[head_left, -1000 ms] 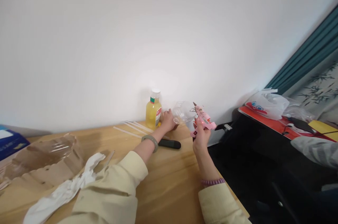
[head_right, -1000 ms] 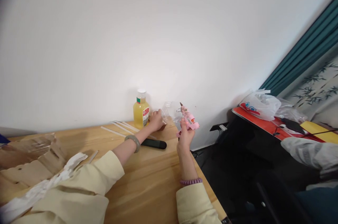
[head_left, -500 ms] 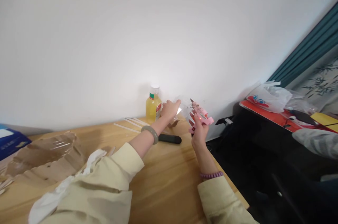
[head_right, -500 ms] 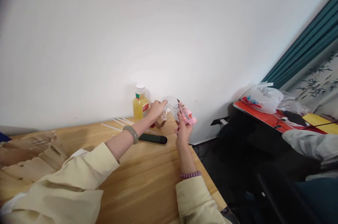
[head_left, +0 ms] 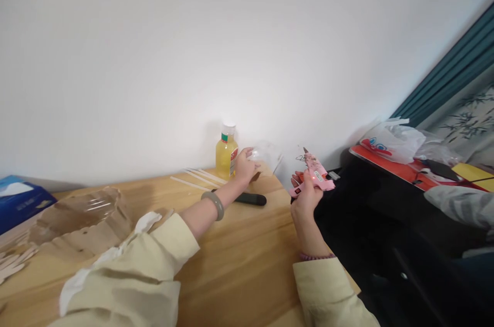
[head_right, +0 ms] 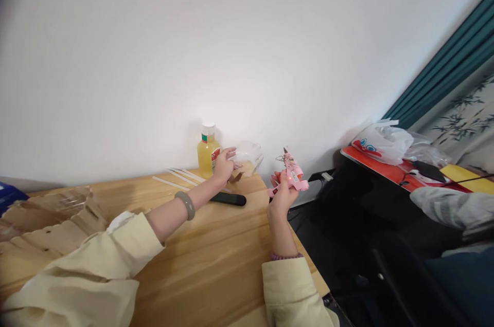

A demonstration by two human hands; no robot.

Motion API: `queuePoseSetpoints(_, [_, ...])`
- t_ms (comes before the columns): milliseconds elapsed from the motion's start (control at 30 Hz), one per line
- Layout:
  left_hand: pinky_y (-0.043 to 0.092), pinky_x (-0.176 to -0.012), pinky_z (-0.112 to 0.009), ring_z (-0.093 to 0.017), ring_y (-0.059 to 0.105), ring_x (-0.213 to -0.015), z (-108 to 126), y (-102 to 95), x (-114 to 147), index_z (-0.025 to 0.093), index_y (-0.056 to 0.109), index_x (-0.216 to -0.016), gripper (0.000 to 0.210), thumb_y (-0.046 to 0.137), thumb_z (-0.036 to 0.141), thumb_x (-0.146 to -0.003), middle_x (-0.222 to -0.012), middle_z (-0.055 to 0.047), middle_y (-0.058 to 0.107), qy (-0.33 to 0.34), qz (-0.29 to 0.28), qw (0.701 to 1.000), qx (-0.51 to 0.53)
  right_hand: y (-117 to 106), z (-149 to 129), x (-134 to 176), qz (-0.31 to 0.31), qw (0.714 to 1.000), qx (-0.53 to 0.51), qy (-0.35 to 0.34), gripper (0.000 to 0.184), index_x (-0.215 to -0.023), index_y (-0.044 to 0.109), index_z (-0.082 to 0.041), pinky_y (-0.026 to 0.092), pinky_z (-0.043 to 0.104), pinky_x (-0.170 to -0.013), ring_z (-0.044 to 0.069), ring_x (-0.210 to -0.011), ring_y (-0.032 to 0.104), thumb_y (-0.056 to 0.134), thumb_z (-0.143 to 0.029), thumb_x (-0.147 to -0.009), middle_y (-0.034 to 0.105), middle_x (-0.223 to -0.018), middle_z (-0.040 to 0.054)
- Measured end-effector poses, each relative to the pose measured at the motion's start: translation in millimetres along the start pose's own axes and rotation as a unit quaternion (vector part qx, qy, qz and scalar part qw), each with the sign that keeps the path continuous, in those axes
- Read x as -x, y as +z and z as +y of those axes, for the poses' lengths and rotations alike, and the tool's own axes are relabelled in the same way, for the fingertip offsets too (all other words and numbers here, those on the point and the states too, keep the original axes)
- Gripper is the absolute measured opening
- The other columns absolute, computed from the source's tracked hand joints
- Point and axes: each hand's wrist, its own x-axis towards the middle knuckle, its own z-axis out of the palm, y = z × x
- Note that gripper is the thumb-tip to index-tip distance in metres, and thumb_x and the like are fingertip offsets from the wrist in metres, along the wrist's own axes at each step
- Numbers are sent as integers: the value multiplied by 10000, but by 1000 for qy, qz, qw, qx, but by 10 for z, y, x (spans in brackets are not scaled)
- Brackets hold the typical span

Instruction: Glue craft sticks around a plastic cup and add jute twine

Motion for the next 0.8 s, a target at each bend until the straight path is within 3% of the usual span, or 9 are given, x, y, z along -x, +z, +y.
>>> queuePoseSetpoints(67, [522,-801,-264,-153,595,-984,52,-94,143,192,412,-1282,490,388,30,-820,-1320,-95,477,20,12,999,42,-2,40,22,-18,1000,17,13,202,-840,580,-142,513,253,-627,96,-636,601,639,-319,-762,616,-747,-23])
queuePoseSetpoints(167, [538,-745,-245,-114,646,-793,85,-371,437,214,444,-1267,571,350,-3,-747,-1245,-50,562,45,-1,996,82,21,119,85,-83,992,70,63,170,-955,580,-129,513,256,-595,103,-683,596,566,-263,-852,619,-864,13])
queuePoseSetpoints(267, [546,-666,-259,-125,646,-669,31,-809,788,182,510,-1224,540,345,30,-733,-925,-33,692,51,-27,993,100,55,178,153,-166,967,141,133,208,-1017,573,-133,518,267,-589,113,-700,598,544,-279,-871,614,-914,28])
queuePoseSetpoints(333, [538,-689,-280,-142,644,-680,-31,-1147,1025,197,542,-1208,530,365,68,-725,-771,-6,695,42,-66,989,124,70,183,186,-200,947,187,168,233,-1048,564,-138,528,297,-634,134,-759,606,542,-289,-872,609,-965,41])
queuePoseSetpoints(400, [533,-682,-311,-172,640,-675,-87,-1481,1245,210,571,-1183,503,421,133,-710,-671,7,681,5,-55,992,116,68,165,205,-216,931,224,191,259,-1082,555,-144,527,338,-695,160,-836,606,543,-292,-870,598,-1035,55])
queuePoseSetpoints(467, [534,-683,-343,-219,648,-744,-126,-1780,1439,206,635,-1090,436,527,220,-668,-717,-14,701,-43,-13,993,110,46,138,210,-219,920,254,204,277,-1105,548,-150,519,370,-741,178,-891,599,543,-295,-869,586,-1083,65])
queuePoseSetpoints(567, [530,-761,-358,-263,633,-924,-186,-2138,1669,217,681,-984,401,640,289,-592,-950,-35,711,-97,42,983,152,-4,109,197,-211,910,293,204,287,-1116,543,-152,513,383,-760,187,-917,593,543,-297,-868,578,-1106,69])
queuePoseSetpoints(800, [522,-791,-343,-259,616,-996,-499,-2673,1986,271,668,-983,403,689,367,-592,-1053,4,697,-135,134,966,173,-51,51,139,-211,908,338,127,228,-1039,572,-144,519,336,-703,151,-822,605,537,-295,-872,609,-1008,49])
